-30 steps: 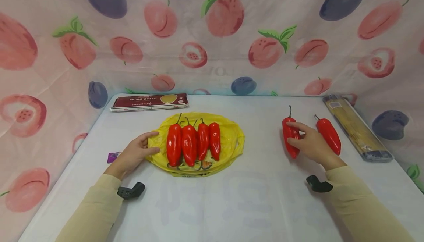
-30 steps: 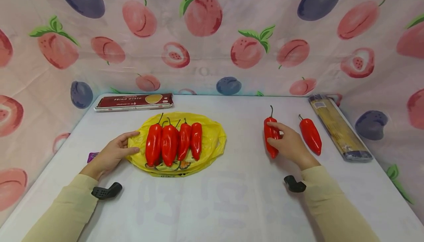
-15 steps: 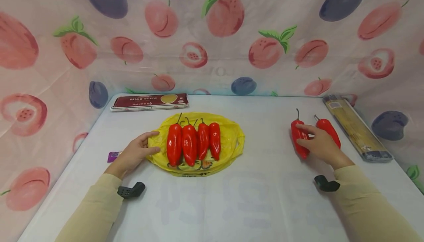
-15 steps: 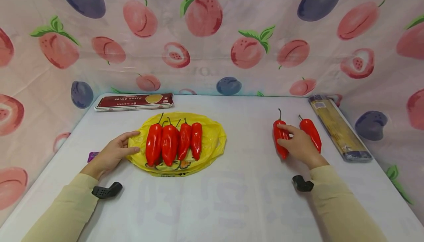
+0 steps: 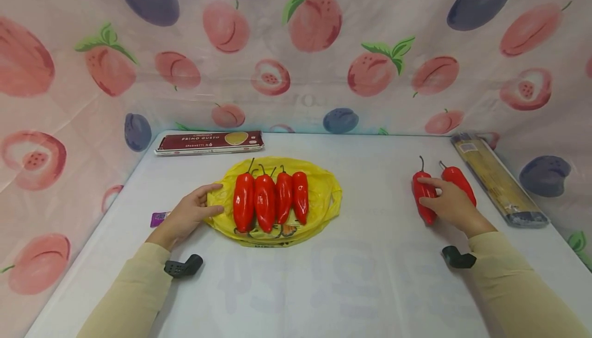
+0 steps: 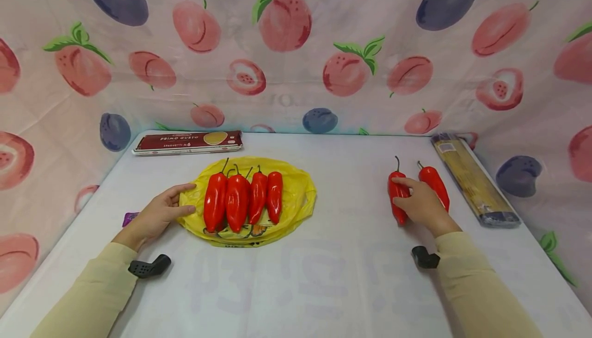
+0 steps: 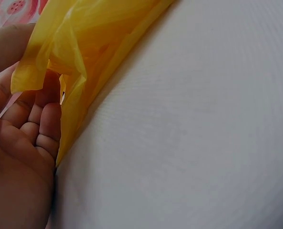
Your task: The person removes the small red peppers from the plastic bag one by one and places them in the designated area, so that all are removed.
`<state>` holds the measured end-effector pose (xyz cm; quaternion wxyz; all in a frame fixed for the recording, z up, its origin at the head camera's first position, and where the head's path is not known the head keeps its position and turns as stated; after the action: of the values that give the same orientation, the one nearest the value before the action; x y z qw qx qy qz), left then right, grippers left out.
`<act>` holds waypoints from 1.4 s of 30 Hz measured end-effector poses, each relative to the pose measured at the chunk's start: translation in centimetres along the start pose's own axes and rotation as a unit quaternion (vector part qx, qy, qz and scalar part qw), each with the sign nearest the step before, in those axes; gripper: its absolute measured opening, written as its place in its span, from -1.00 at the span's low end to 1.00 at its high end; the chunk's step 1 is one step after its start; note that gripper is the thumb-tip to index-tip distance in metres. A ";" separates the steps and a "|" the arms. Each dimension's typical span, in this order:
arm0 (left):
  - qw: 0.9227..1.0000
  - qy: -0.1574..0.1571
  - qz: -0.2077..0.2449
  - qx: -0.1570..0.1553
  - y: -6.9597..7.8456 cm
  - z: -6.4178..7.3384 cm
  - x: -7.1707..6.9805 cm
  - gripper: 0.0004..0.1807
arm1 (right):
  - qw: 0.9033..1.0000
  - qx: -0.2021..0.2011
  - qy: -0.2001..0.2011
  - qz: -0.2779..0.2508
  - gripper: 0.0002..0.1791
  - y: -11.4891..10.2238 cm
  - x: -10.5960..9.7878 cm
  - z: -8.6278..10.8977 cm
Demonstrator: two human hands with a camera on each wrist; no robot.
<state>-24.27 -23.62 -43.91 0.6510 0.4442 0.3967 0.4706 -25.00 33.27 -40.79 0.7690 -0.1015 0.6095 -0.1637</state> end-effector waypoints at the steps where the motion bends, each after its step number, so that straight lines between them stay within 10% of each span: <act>1: 1.000 0.000 0.000 -0.001 0.0 0.0 0.0 -0.21 | 1.000 0.000 0.001 0.002 -0.18 0.1 0.0 -0.1; 42: 1.000 -0.004 0.017 0.015 0.3 0.2 0.3 -0.22 | 0.999 0.042 0.015 0.018 -0.18 1.2 -1.3 -1.6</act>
<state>-24.14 -23.36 -43.65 0.6379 0.4626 0.3937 0.4733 -26.66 34.93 -40.44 0.7664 -0.0553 0.6151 -0.1767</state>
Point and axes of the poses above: each hand's wrist, its own z-axis away from the middle knuckle, its own x-axis out of the palm, y = z × x, the point moved 6 cm from there along -z, towards the middle knuckle, and after that the axes turned 13 degrees about z, right-handed, at the moved point
